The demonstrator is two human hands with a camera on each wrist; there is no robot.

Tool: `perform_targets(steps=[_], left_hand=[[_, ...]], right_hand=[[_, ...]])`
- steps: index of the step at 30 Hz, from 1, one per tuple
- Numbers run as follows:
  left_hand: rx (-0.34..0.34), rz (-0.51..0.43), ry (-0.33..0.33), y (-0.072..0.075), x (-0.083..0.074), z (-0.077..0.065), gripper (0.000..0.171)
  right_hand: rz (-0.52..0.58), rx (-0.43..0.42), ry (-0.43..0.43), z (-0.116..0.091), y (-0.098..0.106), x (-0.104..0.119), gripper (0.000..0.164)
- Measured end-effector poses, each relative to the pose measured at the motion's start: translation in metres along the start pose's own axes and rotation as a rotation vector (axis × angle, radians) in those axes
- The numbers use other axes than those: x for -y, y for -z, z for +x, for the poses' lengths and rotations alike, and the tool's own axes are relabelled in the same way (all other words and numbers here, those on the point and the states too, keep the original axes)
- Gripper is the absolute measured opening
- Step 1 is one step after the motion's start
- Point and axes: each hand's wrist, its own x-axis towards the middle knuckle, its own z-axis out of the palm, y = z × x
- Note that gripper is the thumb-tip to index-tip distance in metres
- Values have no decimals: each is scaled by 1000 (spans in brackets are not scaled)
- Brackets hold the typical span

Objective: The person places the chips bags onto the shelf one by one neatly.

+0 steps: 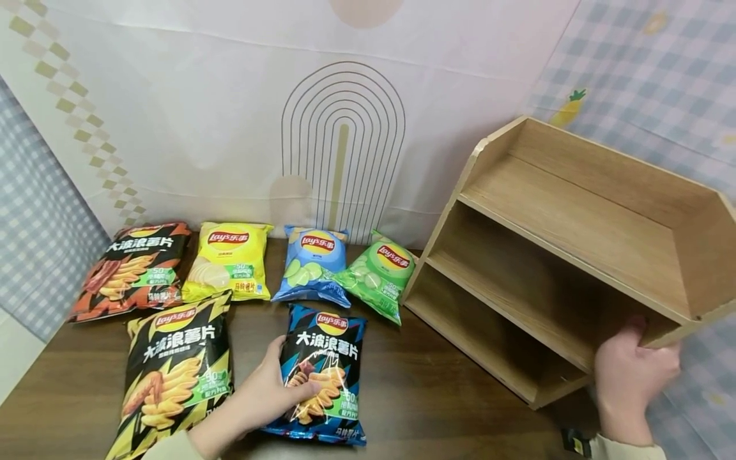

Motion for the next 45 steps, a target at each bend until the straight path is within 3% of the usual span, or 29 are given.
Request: perform_targets(steps=[12,25,32,45], left_hand=[[11,13,-33,-4,2,0,116],[87,-104,-175,-22,-5,0,104],[182,-127,-267,-50,-22,8,104],[302,-155,-341,-112,-63,39,104]], right_hand=[[32,-4,28,-5,1,8,36],[52,-10,48,-9,2,13,36],[17,-7,13,-2,0,-1,36],[-7,-9,46,2,0,-6,34]])
